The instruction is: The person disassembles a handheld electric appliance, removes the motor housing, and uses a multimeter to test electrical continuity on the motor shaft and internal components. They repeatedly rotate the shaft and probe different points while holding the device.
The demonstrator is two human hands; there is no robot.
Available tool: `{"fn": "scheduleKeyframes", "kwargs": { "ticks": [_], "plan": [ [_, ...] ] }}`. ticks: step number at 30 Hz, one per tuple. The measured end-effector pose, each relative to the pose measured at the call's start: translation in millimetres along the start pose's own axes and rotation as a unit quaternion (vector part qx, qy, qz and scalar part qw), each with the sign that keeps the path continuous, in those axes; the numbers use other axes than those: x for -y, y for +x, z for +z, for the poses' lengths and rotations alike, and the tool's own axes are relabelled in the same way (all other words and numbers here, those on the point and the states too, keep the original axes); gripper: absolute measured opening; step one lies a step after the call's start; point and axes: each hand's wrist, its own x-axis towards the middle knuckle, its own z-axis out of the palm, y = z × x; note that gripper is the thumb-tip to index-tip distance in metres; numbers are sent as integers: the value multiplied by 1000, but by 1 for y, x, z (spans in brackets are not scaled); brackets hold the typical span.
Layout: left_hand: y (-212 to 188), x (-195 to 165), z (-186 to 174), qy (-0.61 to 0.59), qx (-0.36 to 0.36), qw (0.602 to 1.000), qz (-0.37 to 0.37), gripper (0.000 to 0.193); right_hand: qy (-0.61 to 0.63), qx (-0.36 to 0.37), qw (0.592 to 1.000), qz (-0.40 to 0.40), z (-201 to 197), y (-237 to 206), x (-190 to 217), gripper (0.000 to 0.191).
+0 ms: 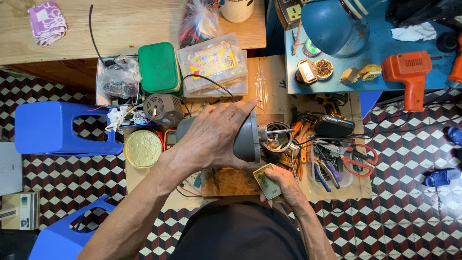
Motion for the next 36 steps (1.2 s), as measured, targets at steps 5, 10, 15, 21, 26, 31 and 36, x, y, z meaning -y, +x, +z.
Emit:
{"fn": "scheduleKeyframes", "kwargs": {
  "ticks": [5,10,15,21,26,31,36],
  "plan": [
    [0,0,2,-3,2,1000,-4,134,32,20,999,-26,1,-2,0,46],
    [0,1,3,-2,-6,1000,2,135,29,23,999,-29,1,-2,0,47],
    [-1,2,4,-1,3,1000,-5,136,35,29,999,-21,0,-1,-2,47],
    [-1,1,3,-3,-9,1000,2,136,34,17,999,-17,0,0,-3,48],
    [0,1,3,-3,2,1000,-6,136,29,19,999,-17,0,0,-2,50],
    [-1,1,2,-5,-7,1000,2,136,24,21,999,-14,0,0,-2,50],
    [1,0,3,-1,-5,1000,3,137,16,18,1000,-20,0,1,-2,49]
  ]
}}
